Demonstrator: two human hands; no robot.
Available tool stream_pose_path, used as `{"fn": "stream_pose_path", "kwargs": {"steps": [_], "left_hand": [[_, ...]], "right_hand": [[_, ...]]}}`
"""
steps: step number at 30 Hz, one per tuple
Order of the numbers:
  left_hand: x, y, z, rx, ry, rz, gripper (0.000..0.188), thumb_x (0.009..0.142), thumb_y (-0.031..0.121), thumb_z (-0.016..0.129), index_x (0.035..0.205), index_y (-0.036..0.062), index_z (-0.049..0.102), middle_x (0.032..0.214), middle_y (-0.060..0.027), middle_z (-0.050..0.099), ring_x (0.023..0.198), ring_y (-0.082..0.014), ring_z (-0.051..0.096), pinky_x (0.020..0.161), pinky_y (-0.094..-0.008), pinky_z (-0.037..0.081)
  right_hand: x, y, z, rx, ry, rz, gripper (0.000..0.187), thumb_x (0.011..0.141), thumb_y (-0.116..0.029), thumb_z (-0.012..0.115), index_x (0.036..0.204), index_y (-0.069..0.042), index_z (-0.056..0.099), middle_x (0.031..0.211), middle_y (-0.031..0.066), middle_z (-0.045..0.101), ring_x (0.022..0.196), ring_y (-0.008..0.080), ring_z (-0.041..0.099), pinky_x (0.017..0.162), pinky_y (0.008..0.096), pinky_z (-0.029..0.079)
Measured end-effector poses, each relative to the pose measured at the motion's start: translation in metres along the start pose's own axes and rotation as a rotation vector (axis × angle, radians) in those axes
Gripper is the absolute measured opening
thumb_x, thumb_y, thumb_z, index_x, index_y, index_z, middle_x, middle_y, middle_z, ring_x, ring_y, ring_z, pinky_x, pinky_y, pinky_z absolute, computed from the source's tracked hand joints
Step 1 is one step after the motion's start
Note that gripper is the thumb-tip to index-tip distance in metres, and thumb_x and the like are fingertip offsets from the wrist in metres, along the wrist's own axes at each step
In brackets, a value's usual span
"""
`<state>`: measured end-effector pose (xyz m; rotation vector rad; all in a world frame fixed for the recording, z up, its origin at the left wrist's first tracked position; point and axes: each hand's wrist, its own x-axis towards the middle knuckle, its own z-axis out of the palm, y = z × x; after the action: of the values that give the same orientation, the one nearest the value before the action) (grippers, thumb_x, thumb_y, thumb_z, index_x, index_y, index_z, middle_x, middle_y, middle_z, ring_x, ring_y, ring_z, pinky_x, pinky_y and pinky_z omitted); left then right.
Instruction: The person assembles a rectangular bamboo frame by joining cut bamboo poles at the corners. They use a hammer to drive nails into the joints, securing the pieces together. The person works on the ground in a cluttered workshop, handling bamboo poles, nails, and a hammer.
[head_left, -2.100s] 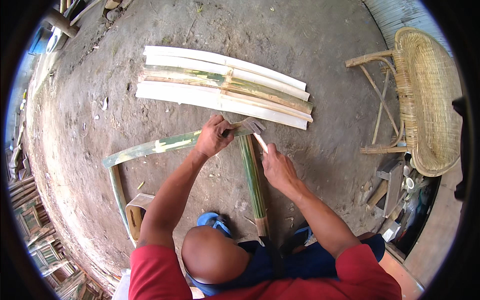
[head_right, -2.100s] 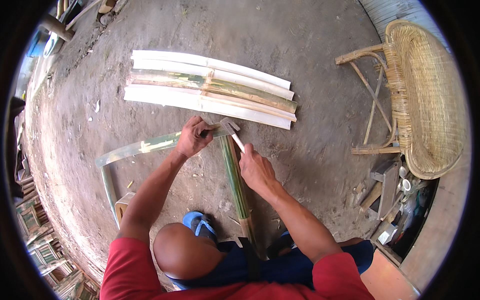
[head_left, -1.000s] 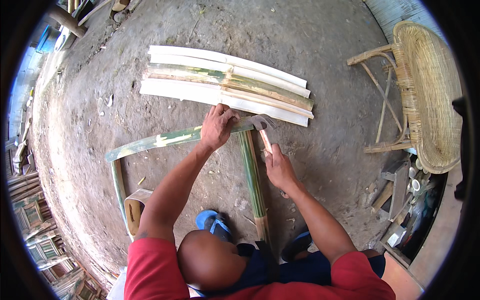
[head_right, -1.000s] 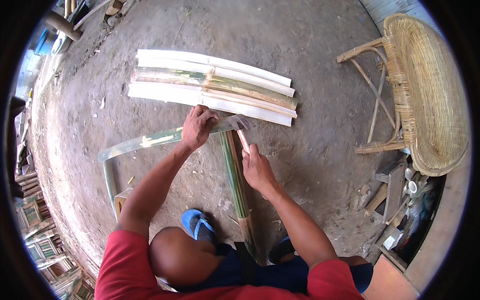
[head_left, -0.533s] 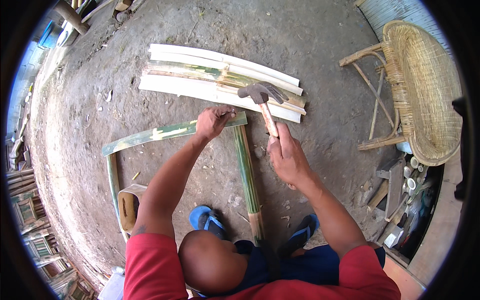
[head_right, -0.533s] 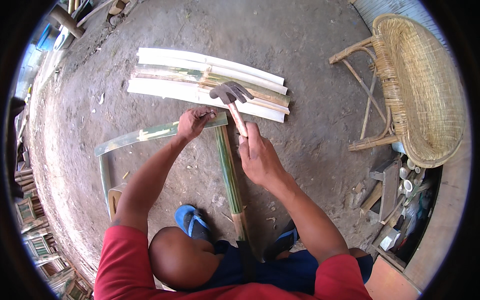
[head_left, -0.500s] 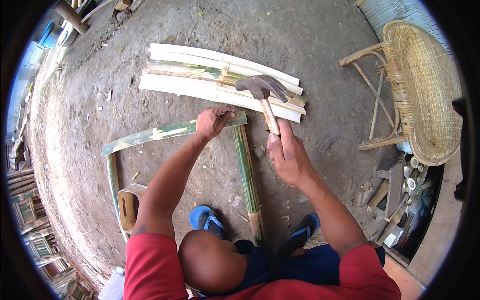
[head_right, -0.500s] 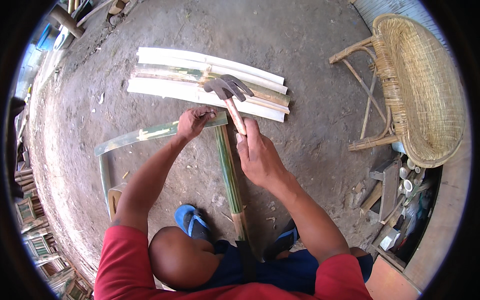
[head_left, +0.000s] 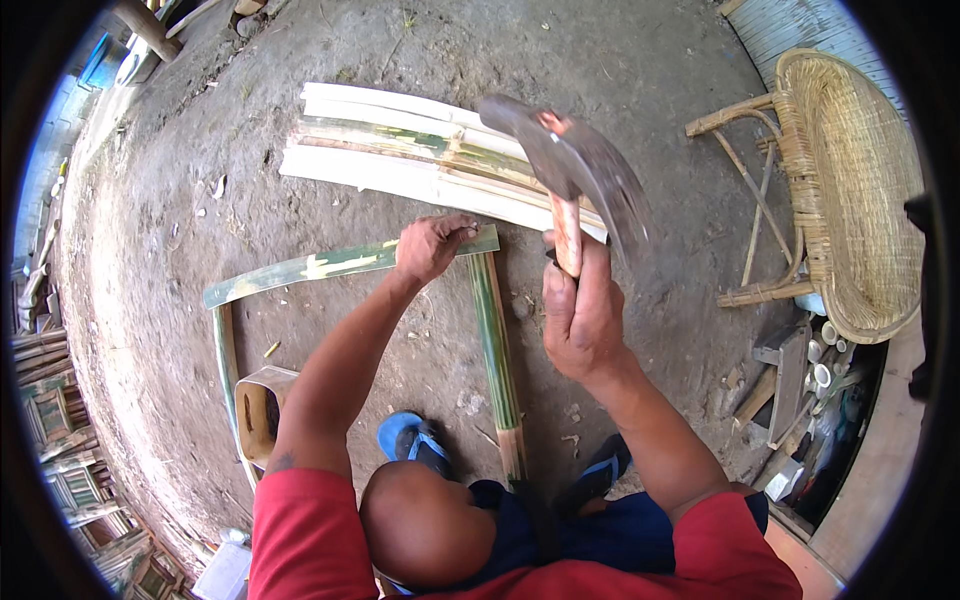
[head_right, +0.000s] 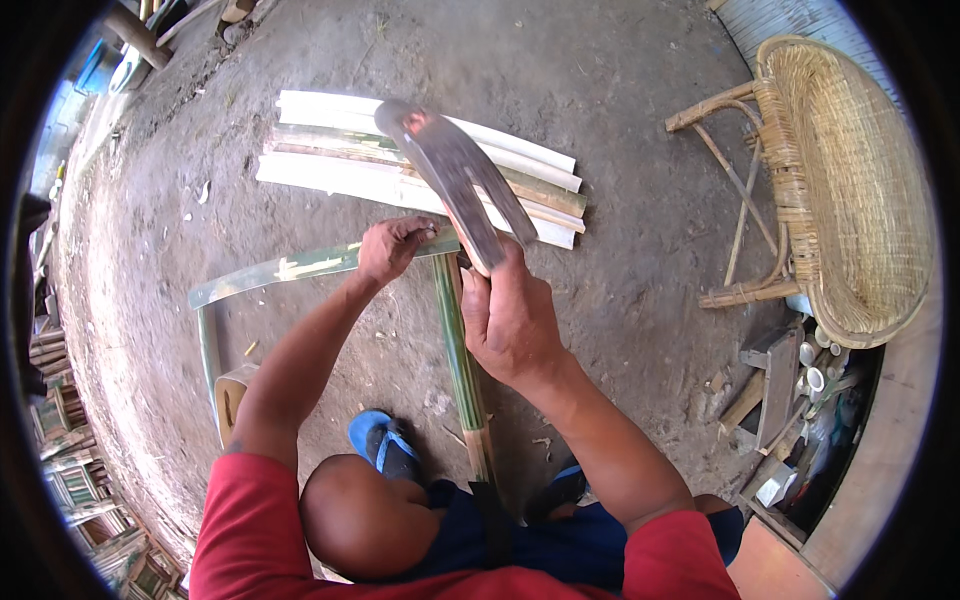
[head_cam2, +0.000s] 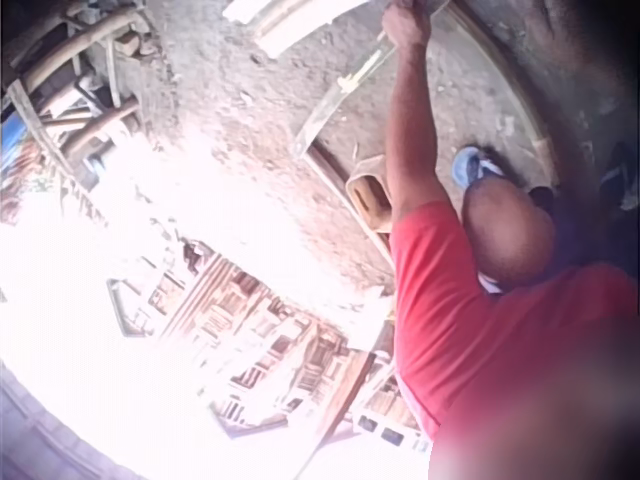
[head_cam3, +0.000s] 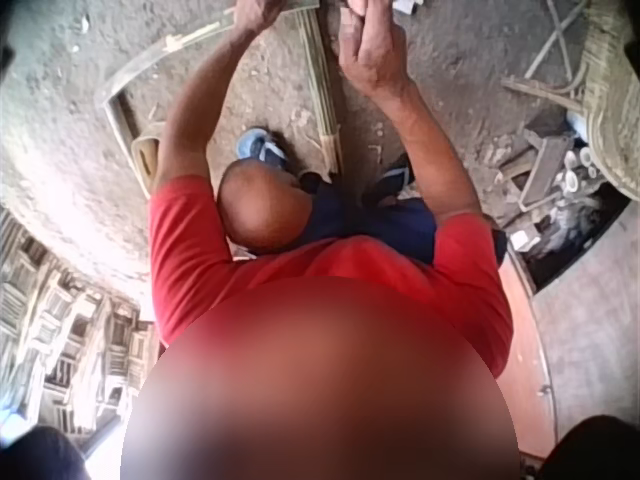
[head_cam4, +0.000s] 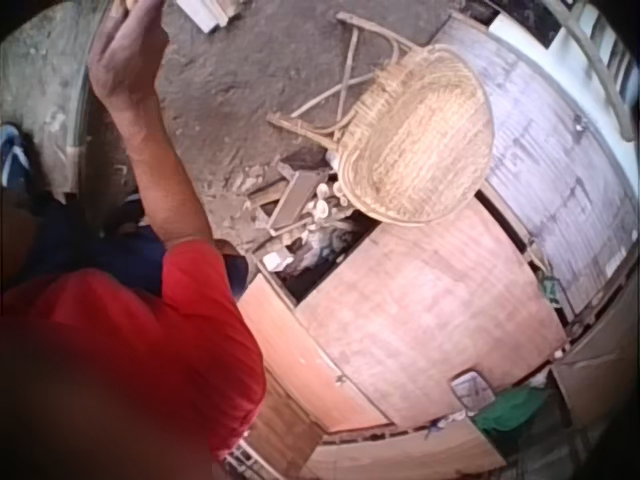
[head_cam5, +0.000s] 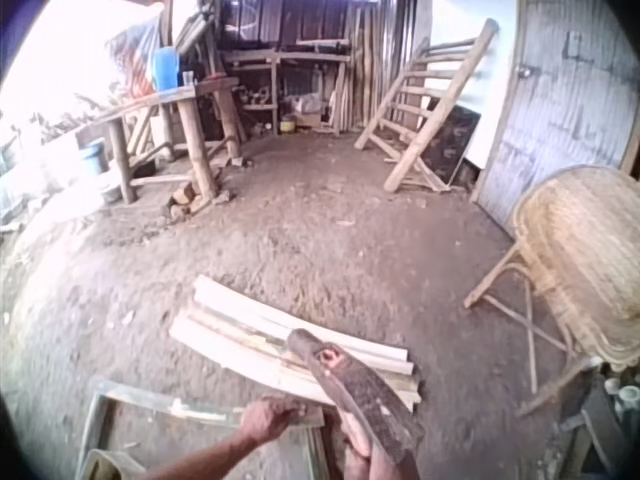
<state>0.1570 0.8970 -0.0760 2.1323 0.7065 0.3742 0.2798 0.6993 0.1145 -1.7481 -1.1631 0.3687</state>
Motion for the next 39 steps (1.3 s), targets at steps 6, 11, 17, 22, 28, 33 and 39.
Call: {"fn": "stream_pose_path", "kwargs": {"steps": [6, 11, 17, 22, 28, 33, 39], "left_hand": [[0.002, 0.005, -0.011, 0.011, -0.132, -0.035, 0.039, 0.087, 0.039, 0.079, 0.120, 0.0184, 0.072, 0.104, -0.0074, 0.077, 0.095, -0.0306, 0.074, 0.082, -0.0397, 0.058], [0.005, 0.006, -0.016, 0.216, -0.237, 0.093, 0.056, 0.078, 0.031, 0.082, 0.127, 0.0090, 0.066, 0.122, -0.0112, 0.069, 0.113, -0.0321, 0.066, 0.096, -0.0413, 0.056], [0.008, 0.000, -0.012, 0.218, -0.270, 0.068, 0.055, 0.078, 0.030, 0.082, 0.126, 0.0084, 0.066, 0.113, -0.0121, 0.070, 0.112, -0.0325, 0.065, 0.096, -0.0434, 0.054], [0.013, 0.003, -0.016, 0.150, -0.320, 0.014, 0.056, 0.078, 0.027, 0.082, 0.128, 0.0086, 0.066, 0.112, -0.0146, 0.072, 0.102, -0.0342, 0.070, 0.091, -0.0425, 0.056], [0.015, 0.010, -0.025, 0.079, -0.416, -0.119, 0.058, 0.079, 0.027, 0.081, 0.132, 0.0096, 0.064, 0.109, -0.0157, 0.075, 0.100, -0.0317, 0.073, 0.090, -0.0407, 0.056], [0.017, 0.009, -0.029, 0.099, -0.455, -0.108, 0.058, 0.079, 0.026, 0.080, 0.132, 0.0101, 0.062, 0.110, -0.0157, 0.075, 0.101, -0.0307, 0.073, 0.091, -0.0404, 0.056], [0.018, 0.000, -0.030, 0.066, -0.480, -0.123, 0.060, 0.080, 0.026, 0.081, 0.133, 0.0096, 0.059, 0.111, -0.0159, 0.075, 0.102, -0.0310, 0.073, 0.092, -0.0417, 0.055]], "right_hand": [[0.001, 0.044, 0.020, -0.365, -0.446, 0.434, 0.018, 0.105, -0.016, 0.051, 0.112, -0.002, 0.042, 0.081, 0.0314, 0.067, 0.075, 0.0539, 0.066, 0.066, 0.0630, 0.052], [-0.021, 0.050, 0.005, -0.279, -0.328, 0.397, 0.019, 0.106, -0.018, 0.050, 0.111, -0.002, 0.041, 0.080, 0.0325, 0.066, 0.074, 0.0561, 0.064, 0.064, 0.0642, 0.050], [-0.028, 0.061, -0.005, -0.303, -0.285, 0.526, 0.019, 0.106, -0.019, 0.050, 0.112, -0.003, 0.041, 0.080, 0.0335, 0.065, 0.078, 0.0558, 0.064, 0.067, 0.0646, 0.048], [-0.034, 0.060, -0.012, -0.220, -0.268, 0.580, 0.020, 0.107, -0.021, 0.049, 0.115, -0.003, 0.044, 0.081, 0.0306, 0.065, 0.080, 0.0549, 0.064, 0.067, 0.0614, 0.046], [-0.034, 0.064, -0.015, -0.186, -0.288, 0.540, 0.022, 0.106, -0.020, 0.050, 0.115, -0.002, 0.042, 0.079, 0.0318, 0.066, 0.078, 0.0549, 0.065, 0.067, 0.0625, 0.049], [-0.059, 0.076, 0.003, -0.166, -0.322, 0.659, 0.023, 0.106, -0.022, 0.050, 0.119, -0.004, 0.044, 0.084, 0.0306, 0.066, 0.082, 0.0532, 0.065, 0.071, 0.0606, 0.047], [-0.076, 0.080, 0.012, -0.148, -0.356, 0.728, 0.024, 0.106, -0.025, 0.052, 0.115, -0.004, 0.047, 0.084, 0.0299, 0.066, 0.082, 0.0526, 0.065, 0.070, 0.0595, 0.046]]}}
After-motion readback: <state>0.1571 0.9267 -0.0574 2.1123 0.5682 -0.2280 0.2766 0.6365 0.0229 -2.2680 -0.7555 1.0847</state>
